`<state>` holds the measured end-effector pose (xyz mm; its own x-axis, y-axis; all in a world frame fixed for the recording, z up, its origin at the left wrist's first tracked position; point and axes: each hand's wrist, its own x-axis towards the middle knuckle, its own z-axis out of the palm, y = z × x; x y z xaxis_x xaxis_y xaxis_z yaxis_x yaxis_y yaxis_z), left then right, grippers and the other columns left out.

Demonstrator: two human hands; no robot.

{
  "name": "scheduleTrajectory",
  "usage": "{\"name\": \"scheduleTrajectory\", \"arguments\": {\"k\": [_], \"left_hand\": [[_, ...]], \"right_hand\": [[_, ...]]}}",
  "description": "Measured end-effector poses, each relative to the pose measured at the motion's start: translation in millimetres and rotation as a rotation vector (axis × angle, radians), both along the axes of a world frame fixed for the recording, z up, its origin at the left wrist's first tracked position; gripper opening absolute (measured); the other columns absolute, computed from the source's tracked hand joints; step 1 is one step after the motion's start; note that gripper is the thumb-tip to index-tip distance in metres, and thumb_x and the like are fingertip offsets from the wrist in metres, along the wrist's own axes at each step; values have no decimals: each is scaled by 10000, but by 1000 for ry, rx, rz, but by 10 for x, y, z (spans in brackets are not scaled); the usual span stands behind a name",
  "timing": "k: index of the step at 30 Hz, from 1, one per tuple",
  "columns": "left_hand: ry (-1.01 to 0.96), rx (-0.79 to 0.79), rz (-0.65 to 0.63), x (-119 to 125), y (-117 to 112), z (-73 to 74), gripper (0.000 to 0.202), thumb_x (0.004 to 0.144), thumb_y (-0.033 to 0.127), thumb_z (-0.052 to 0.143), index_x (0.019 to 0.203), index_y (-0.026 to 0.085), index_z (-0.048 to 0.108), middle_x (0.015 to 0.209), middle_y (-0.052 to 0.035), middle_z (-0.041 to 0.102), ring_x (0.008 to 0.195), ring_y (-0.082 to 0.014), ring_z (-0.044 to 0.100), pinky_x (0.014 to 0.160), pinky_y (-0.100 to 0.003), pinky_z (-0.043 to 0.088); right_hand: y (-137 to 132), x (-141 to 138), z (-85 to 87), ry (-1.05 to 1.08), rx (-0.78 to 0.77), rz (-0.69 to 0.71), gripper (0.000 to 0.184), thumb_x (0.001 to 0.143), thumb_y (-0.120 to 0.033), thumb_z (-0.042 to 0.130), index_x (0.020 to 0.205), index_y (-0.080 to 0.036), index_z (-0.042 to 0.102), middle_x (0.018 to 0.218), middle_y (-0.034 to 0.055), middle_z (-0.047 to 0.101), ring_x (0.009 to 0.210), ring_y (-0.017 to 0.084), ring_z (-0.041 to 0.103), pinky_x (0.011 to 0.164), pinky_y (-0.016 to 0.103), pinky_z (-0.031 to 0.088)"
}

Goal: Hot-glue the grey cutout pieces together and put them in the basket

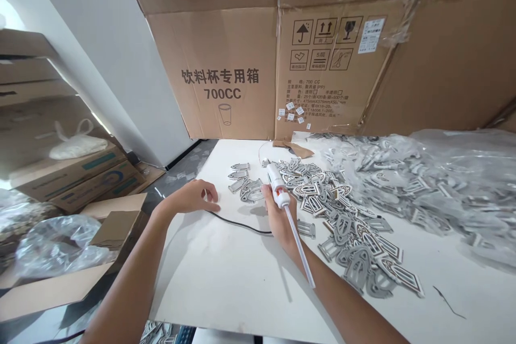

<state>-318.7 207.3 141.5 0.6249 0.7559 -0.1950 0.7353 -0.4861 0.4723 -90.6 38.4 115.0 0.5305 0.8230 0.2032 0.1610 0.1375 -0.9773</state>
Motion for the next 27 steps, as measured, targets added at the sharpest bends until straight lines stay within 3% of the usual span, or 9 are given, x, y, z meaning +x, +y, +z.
{"name": "scheduleTrajectory", "arguments": {"k": [4, 9, 14, 17, 22, 27], "left_hand": [[5, -103, 16, -4, -2, -54, 260, 647, 495, 834, 738, 256, 790, 880, -38, 785, 807, -228, 682, 658, -281, 436], [-59, -110, 27, 95, -21, -111, 276, 710, 516, 755, 689, 241, 745, 748, -26, 725, 680, -193, 593, 597, -281, 387], [-73, -57, 17, 128, -42, -122, 400, 822, 545, 658, 621, 233, 508, 690, -19, 578, 615, -178, 459, 582, -316, 310], [-72, 3, 20, 146, -68, -95, 411, 892, 553, 567, 659, 239, 440, 737, -30, 565, 658, -194, 453, 607, -329, 324], [-117, -1, -35, 185, -116, -24, 382, 971, 534, 499, 731, 238, 471, 731, -14, 561, 651, -181, 463, 609, -322, 349], [-429, -209, -85, 264, -195, 70, 248, 935, 473, 637, 940, 228, 602, 849, -21, 691, 773, -179, 646, 706, -308, 514]], "right_hand": [[5, -11, -42, 28, 1, 0, 587, 945, -736, 600, 670, -241, 445, 602, -47, 419, 564, 142, 383, 579, 317, 334], [24, -10, -90, 81, 15, -5, 561, 916, -746, 643, 732, -236, 498, 622, -51, 434, 585, 145, 397, 578, 317, 327], [27, -23, -76, 102, 44, -9, 576, 895, -746, 668, 708, -243, 459, 620, -54, 437, 585, 144, 400, 575, 317, 337], [44, -19, -105, 130, 43, 0, 562, 870, -757, 687, 749, -242, 498, 614, -58, 440, 583, 147, 392, 560, 320, 321], [66, -3, -138, 138, 28, -1, 541, 880, -749, 682, 802, -233, 538, 620, -56, 444, 590, 150, 389, 559, 316, 315], [22, -14, -11, 69, 14, -31, 578, 911, -748, 635, 692, -252, 434, 610, -44, 433, 589, 152, 408, 574, 309, 358]]}}
